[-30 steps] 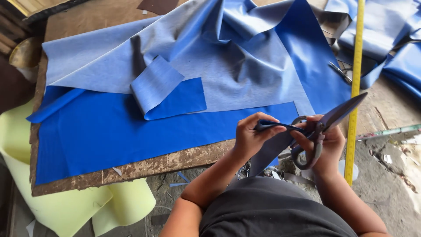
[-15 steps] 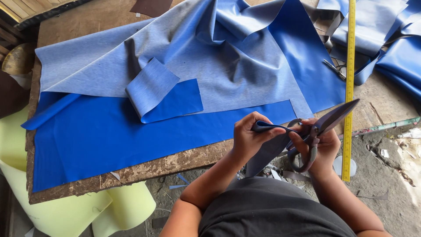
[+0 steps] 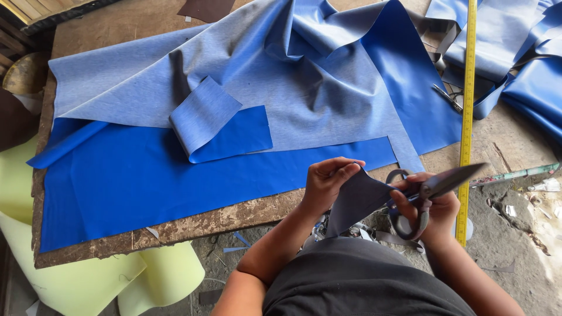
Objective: Measuring, marking, and cutting blue fabric strips on a workshop table using a ruler and scissors
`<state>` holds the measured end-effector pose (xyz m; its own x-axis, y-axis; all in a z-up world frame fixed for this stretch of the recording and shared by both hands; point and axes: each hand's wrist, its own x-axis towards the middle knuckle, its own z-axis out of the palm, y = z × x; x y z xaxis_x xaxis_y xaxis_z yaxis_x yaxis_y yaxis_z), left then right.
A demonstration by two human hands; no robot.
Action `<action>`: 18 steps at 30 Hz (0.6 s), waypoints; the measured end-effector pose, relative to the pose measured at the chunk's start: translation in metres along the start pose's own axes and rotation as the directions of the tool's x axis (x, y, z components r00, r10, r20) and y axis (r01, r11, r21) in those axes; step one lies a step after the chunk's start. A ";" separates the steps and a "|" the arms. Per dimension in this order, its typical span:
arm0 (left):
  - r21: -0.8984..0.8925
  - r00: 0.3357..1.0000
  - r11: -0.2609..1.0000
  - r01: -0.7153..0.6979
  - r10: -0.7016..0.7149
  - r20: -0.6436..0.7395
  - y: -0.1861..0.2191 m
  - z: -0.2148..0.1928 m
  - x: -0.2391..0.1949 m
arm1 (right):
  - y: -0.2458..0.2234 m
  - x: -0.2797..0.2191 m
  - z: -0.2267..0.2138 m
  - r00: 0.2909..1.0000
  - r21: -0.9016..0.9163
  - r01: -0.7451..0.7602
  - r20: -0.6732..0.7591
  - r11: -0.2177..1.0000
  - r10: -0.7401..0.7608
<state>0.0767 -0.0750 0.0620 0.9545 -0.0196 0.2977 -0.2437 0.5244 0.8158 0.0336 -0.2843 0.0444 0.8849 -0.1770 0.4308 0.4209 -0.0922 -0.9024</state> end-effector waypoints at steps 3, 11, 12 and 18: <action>0.303 0.988 0.950 -0.081 0.036 0.151 0.027 -0.003 0.010 | -0.031 0.021 -0.008 0.965 -0.225 -0.004 0.253 0.974 0.062; 0.674 0.924 0.707 -0.213 -0.079 0.375 0.036 -0.013 0.017 | -0.041 0.037 -0.020 0.841 -0.553 0.369 0.541 0.747 -0.015; 0.687 0.922 0.693 -0.218 -0.085 0.378 0.036 -0.013 0.017 | -0.041 0.036 -0.020 0.841 -0.576 0.394 0.540 0.716 -0.029; 0.690 0.898 0.653 -0.312 -0.034 0.438 0.029 -0.013 0.017 | -0.030 0.029 -0.018 0.841 -0.511 0.408 0.532 0.757 -0.094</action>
<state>0.0883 -0.0492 0.0848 0.7903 -0.4085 0.4567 -0.5755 -0.2390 0.7821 0.0428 -0.3046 0.0841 0.8109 0.3813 0.4439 0.5777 -0.6424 -0.5036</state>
